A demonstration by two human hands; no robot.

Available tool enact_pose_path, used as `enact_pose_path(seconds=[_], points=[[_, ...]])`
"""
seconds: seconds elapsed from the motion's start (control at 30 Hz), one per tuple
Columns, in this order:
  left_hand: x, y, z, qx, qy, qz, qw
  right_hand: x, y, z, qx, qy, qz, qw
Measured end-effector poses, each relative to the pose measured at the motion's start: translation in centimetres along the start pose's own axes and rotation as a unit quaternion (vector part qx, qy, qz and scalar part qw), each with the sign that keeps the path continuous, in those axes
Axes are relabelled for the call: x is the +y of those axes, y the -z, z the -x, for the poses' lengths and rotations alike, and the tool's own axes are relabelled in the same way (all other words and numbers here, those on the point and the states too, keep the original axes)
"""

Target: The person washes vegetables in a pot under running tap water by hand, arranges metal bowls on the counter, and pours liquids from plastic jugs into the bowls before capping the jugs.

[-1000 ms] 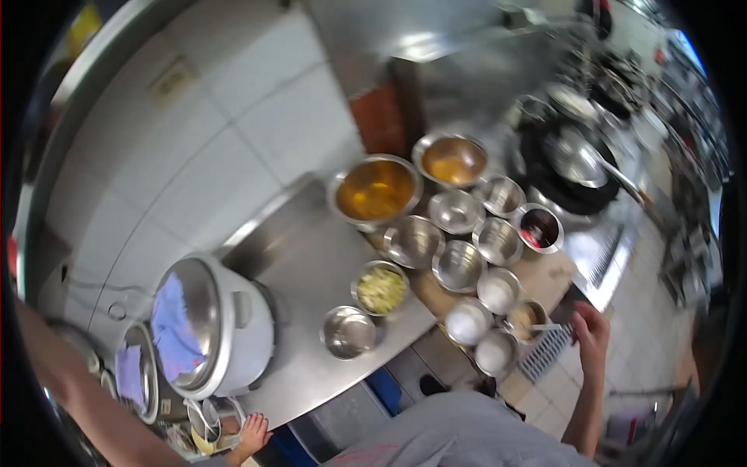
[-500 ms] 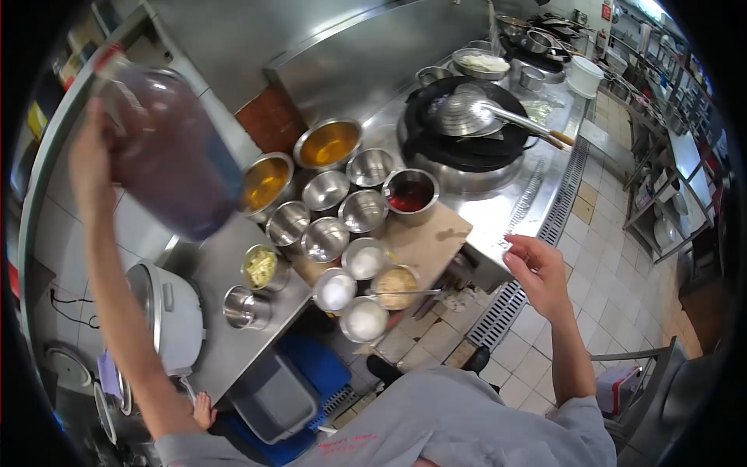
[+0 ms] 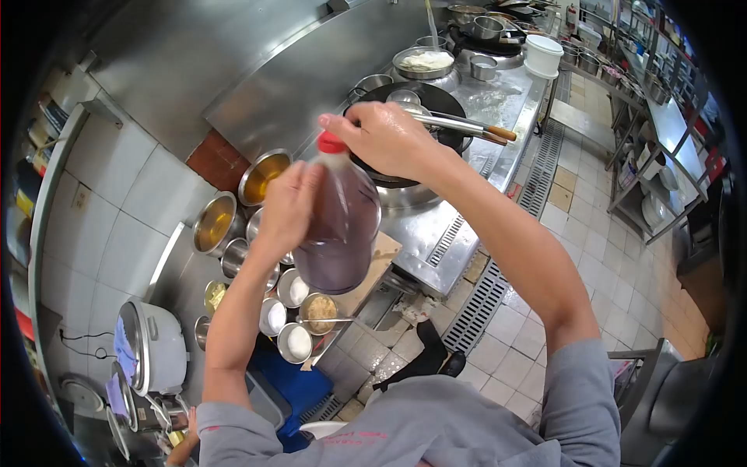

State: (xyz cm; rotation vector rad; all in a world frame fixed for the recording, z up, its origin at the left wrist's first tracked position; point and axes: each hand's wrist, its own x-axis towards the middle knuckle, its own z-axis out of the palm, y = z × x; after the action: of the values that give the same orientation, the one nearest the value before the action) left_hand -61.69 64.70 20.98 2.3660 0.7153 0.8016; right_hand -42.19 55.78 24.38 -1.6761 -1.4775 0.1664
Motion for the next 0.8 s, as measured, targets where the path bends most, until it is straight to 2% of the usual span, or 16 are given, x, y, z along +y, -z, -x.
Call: enact_pose_path(seconds=[0.03, 0.1, 0.2, 0.3, 0.43, 0.47, 0.57, 0.6, 0.7, 0.73, 0.8], points=[[2.6, -0.5, 0.2, -0.038, 0.037, -0.028, 0.998, 0.5, -0.2, -0.1, -0.055, -0.016, 0.023, 0.998], [1.9, -1.9, -0.2, -0.062, -0.028, -0.101, 0.993, 1.3, -0.4, 0.0, -0.156, -0.048, 0.078, 0.984], [1.0, -2.4, -0.7, -0.103, -0.053, -0.127, 0.985, 4.2, -2.7, 1.5, -0.053, 0.035, 0.069, 0.996], [1.5, -1.9, -1.0, -0.144, -0.057, -0.101, 0.983, 5.4, -3.6, 2.2, 0.000, 0.094, -0.020, 0.995], [1.4, -2.0, -1.8, -0.206, -0.033, -0.100, 0.973, 6.2, -4.0, 2.8, 0.003, 0.053, -0.102, 0.993], [1.3, -2.4, -2.0, -0.196, -0.054, -0.094, 0.975, 6.9, -4.1, 2.9, 0.023, 0.087, -0.092, 0.992], [1.7, -3.6, -2.4, -0.236, -0.035, -0.078, 0.968, 8.7, -3.3, 3.3, 0.024, 0.172, -0.092, 0.981], [2.1, -3.9, -2.6, -0.248, -0.032, -0.083, 0.965, 9.6, -3.5, 3.4, 0.052, 0.213, -0.088, 0.972], [2.3, -4.9, -3.9, -0.311, -0.072, -0.015, 0.948, 10.7, -1.1, 3.7, 0.037, 0.316, -0.014, 0.948], [2.2, -5.4, -4.6, -0.352, -0.073, 0.034, 0.933, 11.5, -0.6, 3.9, 0.024, 0.362, 0.015, 0.932], [2.4, -6.3, -5.6, -0.408, -0.048, 0.048, 0.911, 12.8, 0.9, 4.0, -0.023, 0.430, 0.023, 0.902]])
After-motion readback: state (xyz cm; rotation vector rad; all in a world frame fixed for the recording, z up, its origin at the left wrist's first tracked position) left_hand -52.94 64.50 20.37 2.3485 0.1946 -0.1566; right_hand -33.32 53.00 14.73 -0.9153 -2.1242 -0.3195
